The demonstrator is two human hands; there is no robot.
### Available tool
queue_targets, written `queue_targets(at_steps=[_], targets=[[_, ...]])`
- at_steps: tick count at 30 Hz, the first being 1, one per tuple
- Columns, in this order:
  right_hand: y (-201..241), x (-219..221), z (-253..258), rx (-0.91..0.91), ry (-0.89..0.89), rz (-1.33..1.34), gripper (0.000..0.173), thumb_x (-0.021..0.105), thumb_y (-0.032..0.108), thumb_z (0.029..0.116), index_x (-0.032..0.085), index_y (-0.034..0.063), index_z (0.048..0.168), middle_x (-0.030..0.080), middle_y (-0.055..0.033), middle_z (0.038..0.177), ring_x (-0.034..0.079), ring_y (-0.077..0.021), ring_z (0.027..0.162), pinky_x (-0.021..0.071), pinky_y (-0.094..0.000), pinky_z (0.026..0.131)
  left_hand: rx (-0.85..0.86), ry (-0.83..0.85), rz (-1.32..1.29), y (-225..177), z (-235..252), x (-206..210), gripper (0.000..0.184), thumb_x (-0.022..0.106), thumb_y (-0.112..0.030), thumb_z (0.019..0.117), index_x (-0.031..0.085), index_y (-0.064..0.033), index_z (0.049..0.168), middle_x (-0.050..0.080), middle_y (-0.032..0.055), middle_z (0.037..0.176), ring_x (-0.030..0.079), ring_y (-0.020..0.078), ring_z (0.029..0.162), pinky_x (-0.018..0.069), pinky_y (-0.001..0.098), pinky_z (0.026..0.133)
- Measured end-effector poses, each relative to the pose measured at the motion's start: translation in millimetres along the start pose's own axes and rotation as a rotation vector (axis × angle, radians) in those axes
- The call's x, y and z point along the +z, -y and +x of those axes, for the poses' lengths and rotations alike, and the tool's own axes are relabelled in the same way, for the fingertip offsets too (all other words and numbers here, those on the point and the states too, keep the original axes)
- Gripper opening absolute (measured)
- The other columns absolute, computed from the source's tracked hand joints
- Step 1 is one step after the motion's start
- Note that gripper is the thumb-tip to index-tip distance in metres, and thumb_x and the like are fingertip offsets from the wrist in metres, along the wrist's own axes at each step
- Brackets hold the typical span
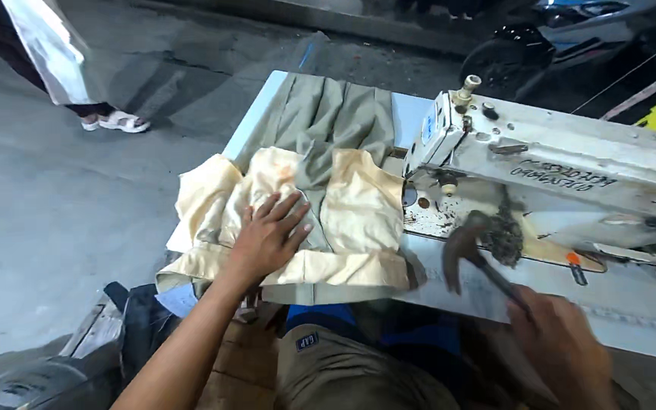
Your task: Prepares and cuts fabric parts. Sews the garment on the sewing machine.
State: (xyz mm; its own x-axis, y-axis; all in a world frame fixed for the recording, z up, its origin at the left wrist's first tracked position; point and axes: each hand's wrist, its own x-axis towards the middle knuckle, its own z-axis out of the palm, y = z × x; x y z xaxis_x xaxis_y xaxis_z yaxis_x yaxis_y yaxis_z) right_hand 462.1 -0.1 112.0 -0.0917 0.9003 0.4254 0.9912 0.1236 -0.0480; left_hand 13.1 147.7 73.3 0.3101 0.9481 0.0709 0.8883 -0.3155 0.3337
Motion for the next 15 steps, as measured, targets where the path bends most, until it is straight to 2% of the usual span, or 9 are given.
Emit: queue_targets(at_steps=[4, 8, 11, 12, 14, 15], targets=[[-52, 5, 3, 0.181, 0.077, -0.06, 0.049, 0.045, 0.036, 0.1075, 0.066, -0.0065, 0.121, 0.063, -0.0348, 0.102, 0.064, -0.0568, 0.092, 0.0504, -0.0661, 0.066, -0.096, -0.031, 0.04, 3, 17, 0, 0.062, 0.032, -0.063, 0.1033, 0.055, -0.0298, 0.15, 0.041, -0.0001, 0.163, 0.03, 0.0386, 0.153, 0.0232, 0.0775, 0.111], [-70, 26, 11, 0.297, 0.09, -0.093, 0.054, 0.041, 0.041, 0.1077, 0.068, -0.0035, 0.121, 0.066, -0.0334, 0.105, 0.064, -0.0568, 0.096, 0.0493, -0.0687, 0.07, -0.118, -0.042, 0.044, 5, 26, 2, 0.064, 0.03, -0.066, 0.1028, 0.055, -0.0296, 0.15, 0.04, -0.0007, 0.164, 0.028, 0.0385, 0.153, 0.0228, 0.077, 0.111], [-44, 18, 35, 0.272, 0.036, -0.046, 0.051, 0.048, 0.037, 0.1057, 0.065, -0.0023, 0.132, 0.063, -0.0351, 0.117, 0.059, -0.0581, 0.107, 0.0469, -0.0697, 0.084, -0.08, -0.065, 0.014, 8, 26, -2, 0.063, 0.035, -0.064, 0.1025, 0.057, -0.0276, 0.149, 0.043, 0.0009, 0.162, 0.032, 0.0378, 0.151, 0.0246, 0.0756, 0.112], [-29, 16, 51, 0.212, -0.007, 0.015, 0.046, 0.052, 0.032, 0.1053, 0.065, -0.0035, 0.132, 0.065, -0.035, 0.113, 0.061, -0.0561, 0.104, 0.0483, -0.0669, 0.086, -0.052, -0.091, -0.021, 7, 27, -5, 0.061, 0.04, -0.061, 0.1028, 0.057, -0.0243, 0.148, 0.045, 0.004, 0.16, 0.035, 0.0386, 0.15, 0.0249, 0.0748, 0.113], [4, 29, 91, 0.113, 0.001, 0.232, 0.037, 0.055, 0.022, 0.1032, 0.069, -0.0046, 0.124, 0.07, -0.0304, 0.103, 0.069, -0.046, 0.092, 0.0548, -0.0586, 0.081, -0.008, -0.157, -0.102, 1, 29, -15, 0.057, 0.048, -0.053, 0.1032, 0.059, -0.0179, 0.146, 0.049, 0.0105, 0.156, 0.042, 0.0382, 0.146, 0.0269, 0.0704, 0.116], [18, 43, 113, 0.105, 0.082, 0.359, 0.035, 0.058, 0.022, 0.1026, 0.07, -0.0035, 0.123, 0.07, -0.0279, 0.104, 0.07, -0.0416, 0.09, 0.0558, -0.0572, 0.08, -0.01, -0.192, -0.131, -3, 27, -23, 0.054, 0.051, -0.049, 0.1039, 0.06, -0.0145, 0.144, 0.052, 0.0128, 0.153, 0.047, 0.0365, 0.143, 0.0309, 0.0654, 0.116]])
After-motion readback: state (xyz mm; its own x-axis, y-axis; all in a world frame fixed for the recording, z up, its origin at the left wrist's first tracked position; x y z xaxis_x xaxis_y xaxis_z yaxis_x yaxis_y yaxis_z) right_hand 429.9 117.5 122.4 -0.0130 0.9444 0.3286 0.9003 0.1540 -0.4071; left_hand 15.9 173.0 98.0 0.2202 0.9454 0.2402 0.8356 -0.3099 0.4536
